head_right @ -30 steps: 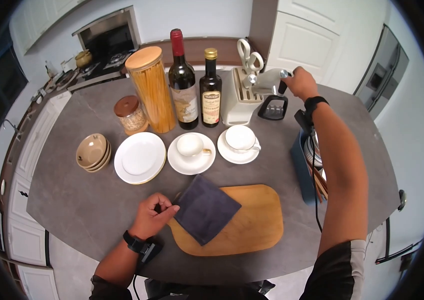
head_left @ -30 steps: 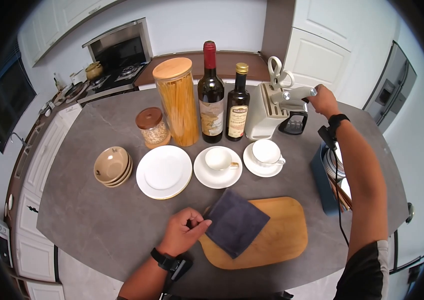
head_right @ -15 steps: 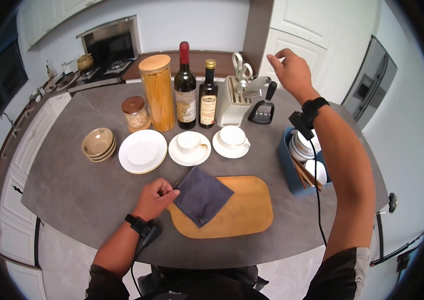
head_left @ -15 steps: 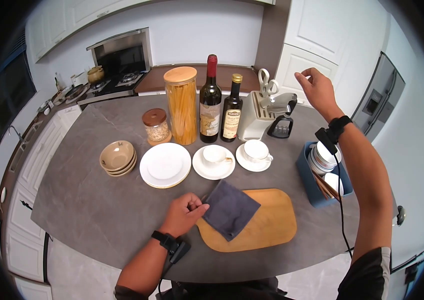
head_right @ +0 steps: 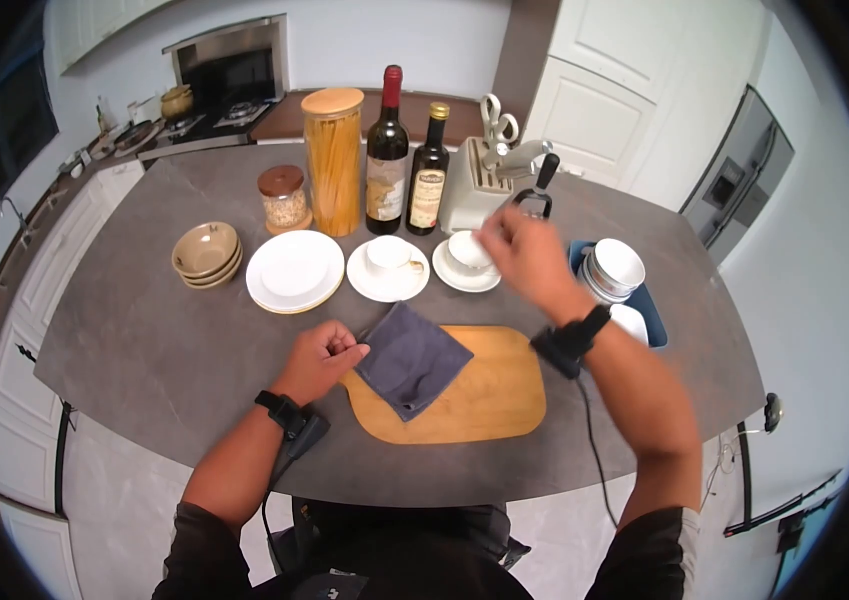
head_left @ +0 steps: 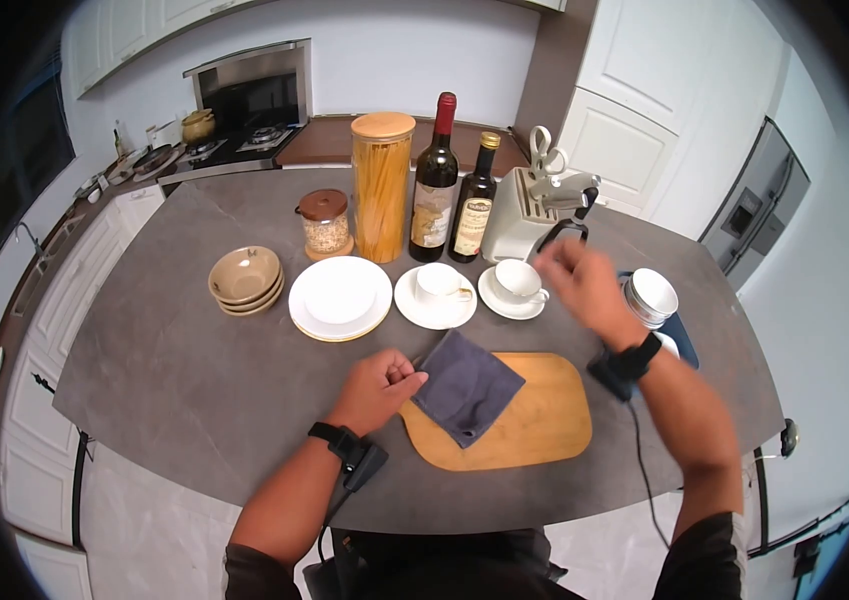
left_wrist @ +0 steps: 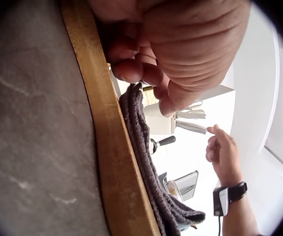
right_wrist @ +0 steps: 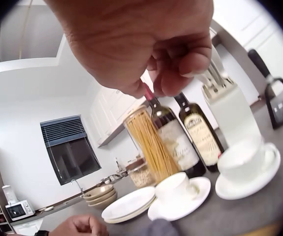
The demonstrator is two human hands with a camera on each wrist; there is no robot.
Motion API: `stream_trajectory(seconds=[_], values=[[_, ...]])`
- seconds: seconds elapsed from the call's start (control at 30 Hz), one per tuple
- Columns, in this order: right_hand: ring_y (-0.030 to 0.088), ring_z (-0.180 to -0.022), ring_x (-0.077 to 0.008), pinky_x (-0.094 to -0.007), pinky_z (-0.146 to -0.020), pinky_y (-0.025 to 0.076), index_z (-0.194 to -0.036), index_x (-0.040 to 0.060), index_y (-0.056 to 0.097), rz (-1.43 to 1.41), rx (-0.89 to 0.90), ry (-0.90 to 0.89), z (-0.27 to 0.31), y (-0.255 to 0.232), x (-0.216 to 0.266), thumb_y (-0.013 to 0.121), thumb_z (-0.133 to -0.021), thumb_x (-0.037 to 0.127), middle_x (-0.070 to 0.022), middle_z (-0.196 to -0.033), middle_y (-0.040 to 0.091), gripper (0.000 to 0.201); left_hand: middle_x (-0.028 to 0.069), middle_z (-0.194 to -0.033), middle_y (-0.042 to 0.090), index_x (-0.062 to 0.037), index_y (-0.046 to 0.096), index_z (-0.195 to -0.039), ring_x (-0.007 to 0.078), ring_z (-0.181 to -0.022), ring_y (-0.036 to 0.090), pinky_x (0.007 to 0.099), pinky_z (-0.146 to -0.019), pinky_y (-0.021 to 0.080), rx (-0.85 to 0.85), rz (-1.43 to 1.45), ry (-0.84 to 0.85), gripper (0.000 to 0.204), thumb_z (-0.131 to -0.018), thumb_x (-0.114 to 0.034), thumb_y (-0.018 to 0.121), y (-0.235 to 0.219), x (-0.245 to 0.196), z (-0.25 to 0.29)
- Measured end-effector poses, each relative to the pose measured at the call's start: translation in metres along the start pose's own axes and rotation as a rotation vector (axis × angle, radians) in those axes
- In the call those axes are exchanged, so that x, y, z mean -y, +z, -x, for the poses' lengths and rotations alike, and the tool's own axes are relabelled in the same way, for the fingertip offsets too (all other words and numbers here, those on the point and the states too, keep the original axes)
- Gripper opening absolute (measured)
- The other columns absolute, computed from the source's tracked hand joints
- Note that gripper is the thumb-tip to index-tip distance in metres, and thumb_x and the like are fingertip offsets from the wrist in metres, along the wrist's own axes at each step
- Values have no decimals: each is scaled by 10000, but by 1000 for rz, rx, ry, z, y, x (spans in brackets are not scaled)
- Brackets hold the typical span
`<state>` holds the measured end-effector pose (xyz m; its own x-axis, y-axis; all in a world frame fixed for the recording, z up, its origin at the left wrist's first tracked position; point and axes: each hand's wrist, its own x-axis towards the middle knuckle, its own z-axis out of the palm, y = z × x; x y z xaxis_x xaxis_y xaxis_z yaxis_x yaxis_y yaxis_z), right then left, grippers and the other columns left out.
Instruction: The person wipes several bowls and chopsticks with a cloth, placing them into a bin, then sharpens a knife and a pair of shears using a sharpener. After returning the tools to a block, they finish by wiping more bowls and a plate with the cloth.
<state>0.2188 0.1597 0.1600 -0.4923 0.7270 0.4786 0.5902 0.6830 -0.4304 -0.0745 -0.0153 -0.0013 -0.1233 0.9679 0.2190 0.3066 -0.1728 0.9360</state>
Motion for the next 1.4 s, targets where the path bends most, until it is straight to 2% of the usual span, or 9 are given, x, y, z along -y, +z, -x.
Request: stream_trajectory(seconds=[0.03, 0.1, 0.17, 0.3, 0.37, 0.9, 1.17, 1.27, 1.4], values=[[580, -725, -116, -335, -665, 490, -1088, 13, 733, -40, 114, 13, 17, 16, -8, 756, -1041, 259, -65, -770, 656, 252, -73, -720, 558, -50, 656, -892, 21, -662, 457, 236, -583, 400, -6, -2, 1, 224, -961, -142, 848, -1, -2, 1], [629, -766, -137, -350, -704, 516, -1110, 8, 723, -247, 329, 98, 56, 50, -19, 788, -1017, 310, -90, -801, 686, 323, -18, -689, 596, -29, 668, -913, 68, -634, 505, 279, -581, 439, 17, -26, -50, 246, -952, -197, 844, -4, -9, 1], [676, -752, -182, -372, -702, 533, -1093, 9, 715, -98, 560, 181, 78, 64, -2, 836, -970, 366, -115, -808, 714, 396, -20, -685, 593, -30, 667, -911, 67, -633, 503, 277, -580, 436, 13, -32, -55, 248, -950, -197, 846, -3, -8, 0], [697, -720, -243, -384, -677, 533, -1064, 18, 705, -97, 399, 197, 96, 85, -5, 874, -927, 399, -130, -797, 718, 438, -40, -688, 570, -36, 664, -904, 53, -638, 482, 261, -582, 426, 0, -22, -39, 240, -945, -176, 854, 0, -2, -1], [720, -728, -363, -453, -691, 552, -987, 23, 695, -150, 381, 163, 98, 85, -12, 856, -916, 436, -164, -795, 734, 450, -64, -705, 558, -50, 657, -893, 33, -652, 468, 244, -584, 410, 2, -21, -34, 228, -945, -151, 856, 2, -2, 0], [706, -770, -429, -530, -711, 552, -780, 38, 761, 73, 448, -52, 118, 67, -22, 705, -957, 437, -197, -784, 723, 440, -72, -818, 567, -37, 699, -1008, 40, -740, 490, 225, -678, 480, -23, -38, -15, 257, -888, -100, 917, 14, 6, -3], [697, -750, -431, -534, -694, 534, -776, 28, 740, 0, 710, -94, 114, 35, -32, 691, -993, 557, -206, -748, 704, 573, -66, -824, 617, -32, 718, -964, 30, -745, 518, 221, -676, 484, -56, -73, -71, 207, -918, -124, 898, 17, -6, 1], [697, -732, -422, -519, -677, 537, -747, 27, 721, 52, 506, 87, 91, 3, -23, 704, -998, 571, -203, -731, 696, 599, -67, -818, 619, -31, 720, -961, 26, -744, 522, 216, -677, 484, -50, -54, -48, 205, -922, -129, 896, 15, 1, -1], [715, -716, -398, -495, -665, 556, -799, 24, 705, -1, -1, 28, 36, -32, -26, 795, -963, 387, -182, -725, 704, 409, -65, -816, 635, -25, 722, -945, 22, -743, 529, 214, -678, 486, -38, -61, -49, 200, -935, -138, 886, 14, 2, 0]])
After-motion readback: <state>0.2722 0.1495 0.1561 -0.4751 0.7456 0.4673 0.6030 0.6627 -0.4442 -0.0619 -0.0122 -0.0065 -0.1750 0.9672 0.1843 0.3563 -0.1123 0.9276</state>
